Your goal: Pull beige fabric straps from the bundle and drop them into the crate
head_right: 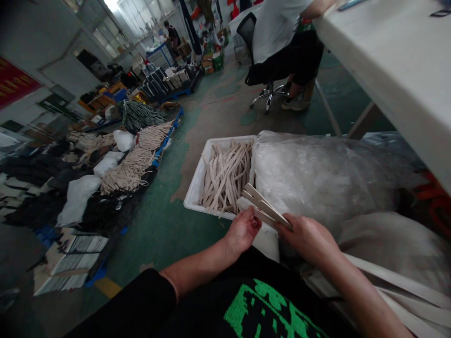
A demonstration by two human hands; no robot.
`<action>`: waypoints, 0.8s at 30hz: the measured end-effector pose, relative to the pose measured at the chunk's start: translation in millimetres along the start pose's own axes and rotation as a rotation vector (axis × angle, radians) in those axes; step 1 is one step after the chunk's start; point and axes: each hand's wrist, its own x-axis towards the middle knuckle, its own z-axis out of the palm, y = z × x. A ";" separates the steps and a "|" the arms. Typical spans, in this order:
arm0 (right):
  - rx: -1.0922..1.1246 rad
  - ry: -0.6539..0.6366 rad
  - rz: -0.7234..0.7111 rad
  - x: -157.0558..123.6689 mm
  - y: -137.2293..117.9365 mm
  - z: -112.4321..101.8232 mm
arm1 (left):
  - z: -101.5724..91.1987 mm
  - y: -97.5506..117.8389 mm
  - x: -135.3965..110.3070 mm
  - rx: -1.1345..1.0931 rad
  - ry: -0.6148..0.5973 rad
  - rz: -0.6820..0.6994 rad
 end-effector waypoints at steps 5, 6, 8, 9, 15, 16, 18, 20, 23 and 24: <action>0.015 -0.013 0.005 -0.2 -0.7 -1.1 | -5.3 -5.7 2.0 0.058 -0.118 -0.028; 0.032 -0.003 0.003 0.1 -2.1 -1.1 | -5.6 -7.6 1.5 0.067 -0.139 -0.030; 0.090 -0.027 0.007 0.3 -2.7 -2.0 | -5.4 -7.6 2.1 0.068 -0.130 -0.006; 0.117 -0.054 0.014 -0.1 -1.8 -3.0 | -5.3 -6.0 3.1 0.064 -0.111 0.016; 0.094 -0.057 0.021 -1.9 -2.0 -5.2 | -6.9 -5.5 4.8 0.079 -0.095 0.021; 0.092 -0.047 0.008 -0.7 -4.5 -4.1 | -7.5 -9.1 3.3 0.099 -0.125 0.010; 0.094 -0.034 -0.011 2.7 -9.2 -1.1 | -8.3 -16.8 0.2 0.142 -0.183 -0.009; 0.116 -0.030 -0.012 6.1 -10.7 2.1 | -9.0 -21.8 -1.4 0.173 -0.219 -0.012; 0.203 -0.078 0.000 7.8 -5.0 4.8 | -10.5 -21.0 0.4 0.192 -0.230 0.008; 0.241 -0.105 0.002 7.3 -1.7 5.0 | -11.1 -19.0 1.7 0.196 -0.221 0.017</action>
